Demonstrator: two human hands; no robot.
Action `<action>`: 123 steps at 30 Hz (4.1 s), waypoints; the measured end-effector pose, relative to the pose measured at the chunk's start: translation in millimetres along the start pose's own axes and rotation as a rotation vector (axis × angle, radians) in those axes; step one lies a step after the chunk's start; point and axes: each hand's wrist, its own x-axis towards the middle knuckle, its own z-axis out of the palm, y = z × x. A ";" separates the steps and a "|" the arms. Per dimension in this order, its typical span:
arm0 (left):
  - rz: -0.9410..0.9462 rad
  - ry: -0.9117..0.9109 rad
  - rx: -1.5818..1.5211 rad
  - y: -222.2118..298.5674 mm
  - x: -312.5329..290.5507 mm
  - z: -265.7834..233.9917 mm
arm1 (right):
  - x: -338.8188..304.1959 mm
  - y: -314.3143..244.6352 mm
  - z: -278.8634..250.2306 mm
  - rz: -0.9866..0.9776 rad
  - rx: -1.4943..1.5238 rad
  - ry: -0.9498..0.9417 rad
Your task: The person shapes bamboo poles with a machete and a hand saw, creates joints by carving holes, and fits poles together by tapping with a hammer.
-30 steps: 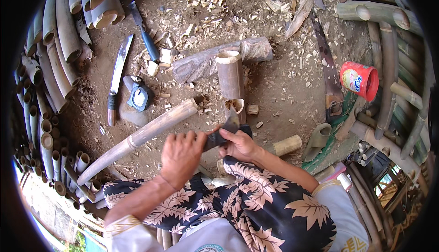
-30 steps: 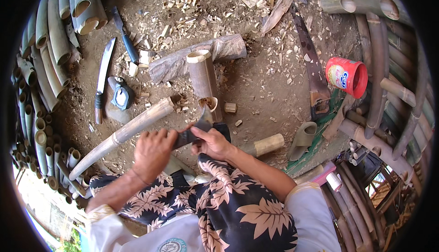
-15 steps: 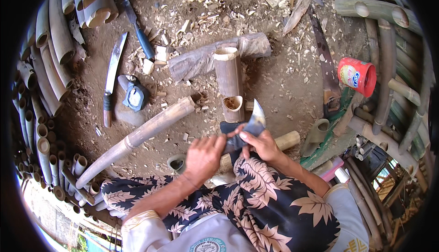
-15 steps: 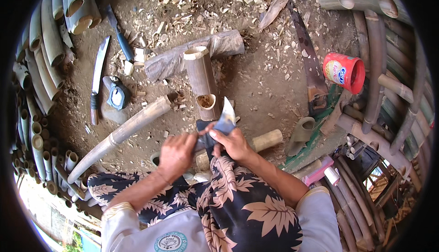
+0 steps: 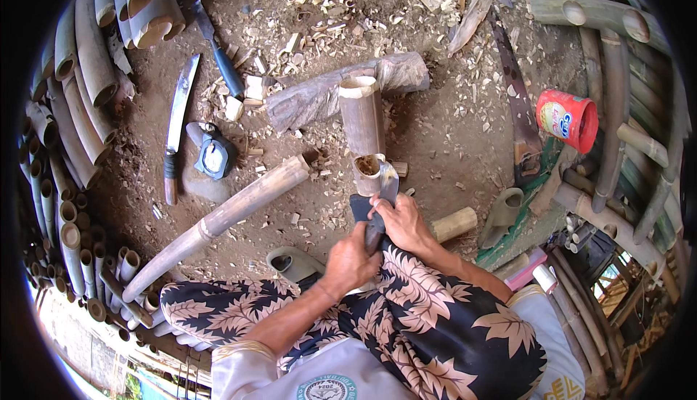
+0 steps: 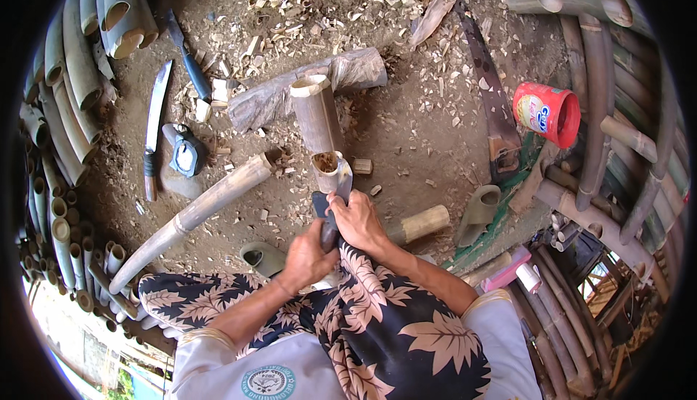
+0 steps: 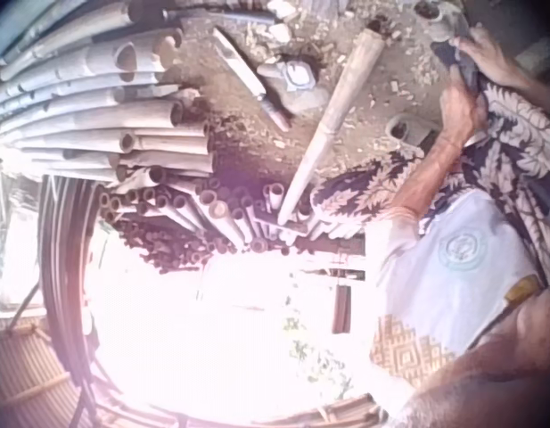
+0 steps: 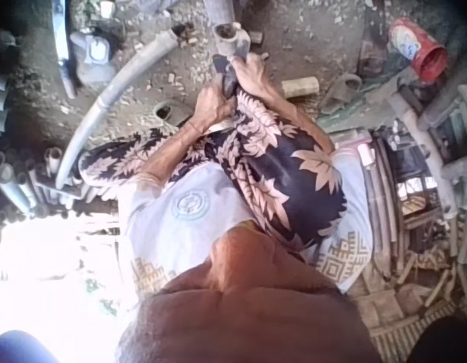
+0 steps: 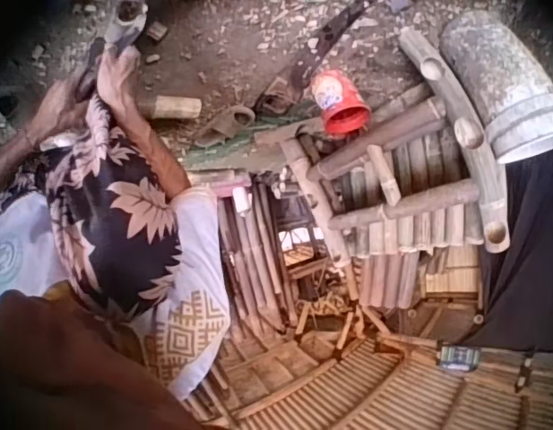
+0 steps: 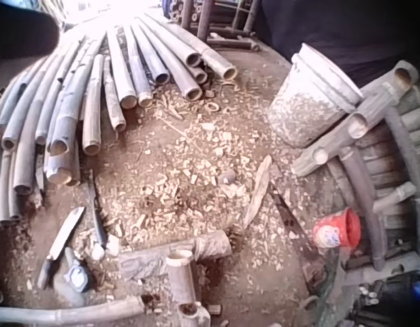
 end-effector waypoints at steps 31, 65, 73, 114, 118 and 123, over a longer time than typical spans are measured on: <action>0.313 -0.295 1.447 172.7 72.1 -153.7 | 29.5 -17.9 15.2 0.204 1.856 -0.618; 0.238 0.237 0.738 1.1 29.0 -117.7 | 17.6 -25.8 50.8 0.008 1.040 -0.278; 0.242 -0.197 1.541 159.6 73.5 -144.8 | 21.5 -30.2 14.3 0.265 1.856 -0.650; -0.170 0.048 -1.022 73.0 85.6 -23.0 | 7.7 -98.4 -92.5 -0.289 -0.847 -0.298; -0.122 0.050 -1.565 69.9 76.2 -25.7 | 21.0 -135.9 -83.8 -0.423 -1.118 -0.445; -0.014 0.010 -1.996 44.5 75.6 -10.6 | 34.7 -163.4 -59.0 -0.644 -1.334 -0.613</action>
